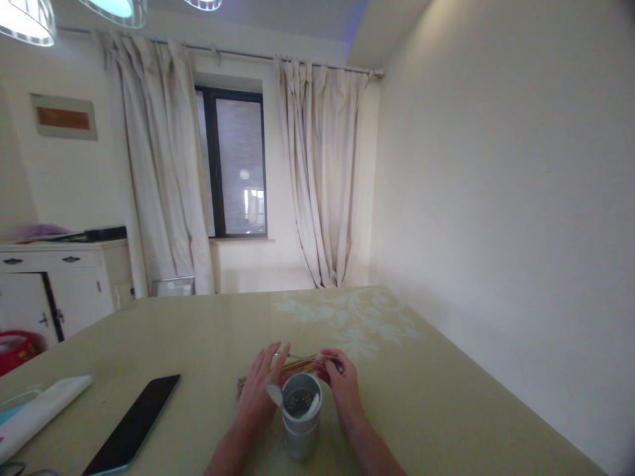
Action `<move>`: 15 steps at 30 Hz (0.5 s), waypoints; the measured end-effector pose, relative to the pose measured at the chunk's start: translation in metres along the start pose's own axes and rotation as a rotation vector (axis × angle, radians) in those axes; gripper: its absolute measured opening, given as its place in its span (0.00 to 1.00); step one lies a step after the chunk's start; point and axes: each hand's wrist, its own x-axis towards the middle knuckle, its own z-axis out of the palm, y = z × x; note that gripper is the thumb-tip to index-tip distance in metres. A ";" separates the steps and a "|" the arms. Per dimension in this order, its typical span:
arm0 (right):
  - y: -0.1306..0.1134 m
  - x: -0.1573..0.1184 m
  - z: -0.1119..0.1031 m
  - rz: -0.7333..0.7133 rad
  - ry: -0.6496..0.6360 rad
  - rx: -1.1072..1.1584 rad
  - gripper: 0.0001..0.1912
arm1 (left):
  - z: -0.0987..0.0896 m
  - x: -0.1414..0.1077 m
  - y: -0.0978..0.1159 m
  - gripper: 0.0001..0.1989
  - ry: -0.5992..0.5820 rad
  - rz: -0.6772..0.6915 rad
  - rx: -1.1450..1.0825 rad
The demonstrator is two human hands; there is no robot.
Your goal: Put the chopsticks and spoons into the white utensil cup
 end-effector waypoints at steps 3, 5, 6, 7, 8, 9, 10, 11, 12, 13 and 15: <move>-0.005 -0.004 0.003 -0.001 -0.035 -0.025 0.25 | -0.001 0.003 0.000 0.20 0.167 0.054 -0.008; -0.006 -0.007 0.006 -0.008 -0.081 -0.036 0.26 | -0.006 0.003 0.005 0.16 0.130 0.085 -0.022; -0.006 -0.009 0.008 -0.016 -0.112 -0.045 0.26 | -0.008 0.003 0.008 0.15 0.060 0.108 -0.042; -0.005 -0.011 0.010 -0.028 -0.144 -0.060 0.26 | -0.011 0.002 0.011 0.15 -0.025 0.124 -0.066; -0.005 -0.012 0.013 -0.042 -0.175 -0.080 0.26 | -0.013 0.002 0.013 0.14 -0.110 0.122 -0.088; -0.004 -0.014 0.015 -0.059 -0.201 -0.106 0.26 | -0.014 0.002 0.015 0.14 -0.177 0.102 -0.103; -0.003 -0.016 0.016 -0.081 -0.217 -0.138 0.26 | -0.016 0.003 0.015 0.14 -0.219 0.064 -0.112; -0.004 -0.018 0.017 -0.109 -0.218 -0.175 0.26 | -0.017 0.003 0.013 0.14 -0.236 0.019 -0.116; -0.006 -0.021 0.016 -0.146 -0.202 -0.219 0.25 | -0.019 0.003 0.010 0.15 -0.234 -0.031 -0.116; -0.009 -0.024 0.015 -0.196 -0.172 -0.272 0.24 | -0.021 0.004 0.005 0.16 -0.227 -0.086 -0.111; -0.021 -0.032 0.009 -0.362 -0.104 -0.412 0.21 | -0.025 0.004 -0.004 0.21 -0.225 -0.205 -0.082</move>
